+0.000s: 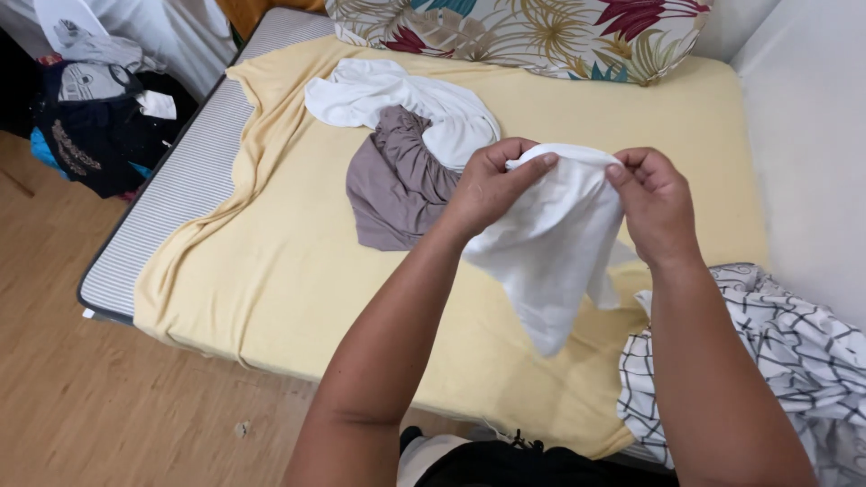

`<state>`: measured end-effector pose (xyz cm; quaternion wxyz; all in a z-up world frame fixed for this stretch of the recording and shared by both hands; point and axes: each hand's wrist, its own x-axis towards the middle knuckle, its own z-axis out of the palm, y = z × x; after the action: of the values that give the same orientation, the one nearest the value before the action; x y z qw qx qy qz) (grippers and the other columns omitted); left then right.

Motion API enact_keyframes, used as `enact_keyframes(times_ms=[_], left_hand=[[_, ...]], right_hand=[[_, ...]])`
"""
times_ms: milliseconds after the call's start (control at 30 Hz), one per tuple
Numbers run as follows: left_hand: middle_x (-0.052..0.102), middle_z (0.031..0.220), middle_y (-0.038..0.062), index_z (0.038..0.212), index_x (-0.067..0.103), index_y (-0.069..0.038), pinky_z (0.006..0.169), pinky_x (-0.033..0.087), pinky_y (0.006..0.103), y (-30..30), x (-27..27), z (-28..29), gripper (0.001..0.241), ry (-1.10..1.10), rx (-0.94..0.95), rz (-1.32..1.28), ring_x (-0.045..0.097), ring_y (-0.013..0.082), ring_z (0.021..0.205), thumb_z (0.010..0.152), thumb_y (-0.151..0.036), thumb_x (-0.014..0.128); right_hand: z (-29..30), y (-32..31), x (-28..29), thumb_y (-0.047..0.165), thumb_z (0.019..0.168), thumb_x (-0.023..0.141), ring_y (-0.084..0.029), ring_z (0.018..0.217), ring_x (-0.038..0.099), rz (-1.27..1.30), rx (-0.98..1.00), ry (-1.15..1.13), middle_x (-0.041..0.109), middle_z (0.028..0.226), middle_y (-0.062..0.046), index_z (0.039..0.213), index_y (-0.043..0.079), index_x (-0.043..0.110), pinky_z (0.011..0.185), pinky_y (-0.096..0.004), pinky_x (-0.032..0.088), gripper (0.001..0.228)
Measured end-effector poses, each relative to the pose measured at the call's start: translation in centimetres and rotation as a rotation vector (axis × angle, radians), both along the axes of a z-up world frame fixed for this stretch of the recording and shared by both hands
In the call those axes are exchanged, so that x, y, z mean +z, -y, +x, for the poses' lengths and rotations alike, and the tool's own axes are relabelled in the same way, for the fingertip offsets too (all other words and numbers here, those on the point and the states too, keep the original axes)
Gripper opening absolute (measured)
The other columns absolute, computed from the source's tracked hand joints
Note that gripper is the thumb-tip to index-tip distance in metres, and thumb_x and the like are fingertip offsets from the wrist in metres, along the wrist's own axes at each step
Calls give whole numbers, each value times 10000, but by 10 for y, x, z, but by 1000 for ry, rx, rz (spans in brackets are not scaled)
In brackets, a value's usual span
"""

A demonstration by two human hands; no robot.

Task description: The person folds a patterned pillowcase and a white towel on a bed. They then place the folded pillowcase into a white storage cabinet and continue folding the towel.

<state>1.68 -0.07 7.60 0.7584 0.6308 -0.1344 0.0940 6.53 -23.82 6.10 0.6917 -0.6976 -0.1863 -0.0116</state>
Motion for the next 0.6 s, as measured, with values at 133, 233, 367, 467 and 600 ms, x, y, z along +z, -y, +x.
enact_keyframes(times_ms=[133,233,367,467,600], left_hand=[[693,808,-60,941,766,-53,671,502,211,1,7,4,195,-79,65,157,587,19,747,938,-248,761],[671,752,-54,871,753,-58,631,476,221,-1,1,9,242,-186,62,159,564,35,695,953,-285,753],[656,760,-54,911,742,-81,599,425,221,-2,-18,21,273,-267,-131,-249,529,45,655,1019,-326,686],[706,827,-32,976,726,-72,660,502,236,-2,-5,15,257,-316,-216,-351,613,57,706,1021,-315,658],[726,945,-32,1063,709,-82,777,549,247,-6,-15,25,158,-307,-266,-396,678,61,849,983,-213,673]], right_hand=[[15,10,9,73,1070,680,-29,837,572,2,-57,122,667,964,37,1128,28,668,764,-181,487,74],[24,9,11,61,1076,682,-30,848,575,-22,-51,177,669,972,36,1135,24,671,778,-184,491,71],[30,-3,8,58,1073,666,-28,850,597,-27,-44,170,687,973,34,1137,22,668,788,-183,503,74],[36,-13,-4,73,1060,669,-38,842,599,-50,-29,116,690,965,16,1121,28,670,776,-199,509,76],[32,-26,-9,69,1038,674,-47,895,604,-103,-82,201,682,1025,16,1152,31,646,825,-205,519,124]])
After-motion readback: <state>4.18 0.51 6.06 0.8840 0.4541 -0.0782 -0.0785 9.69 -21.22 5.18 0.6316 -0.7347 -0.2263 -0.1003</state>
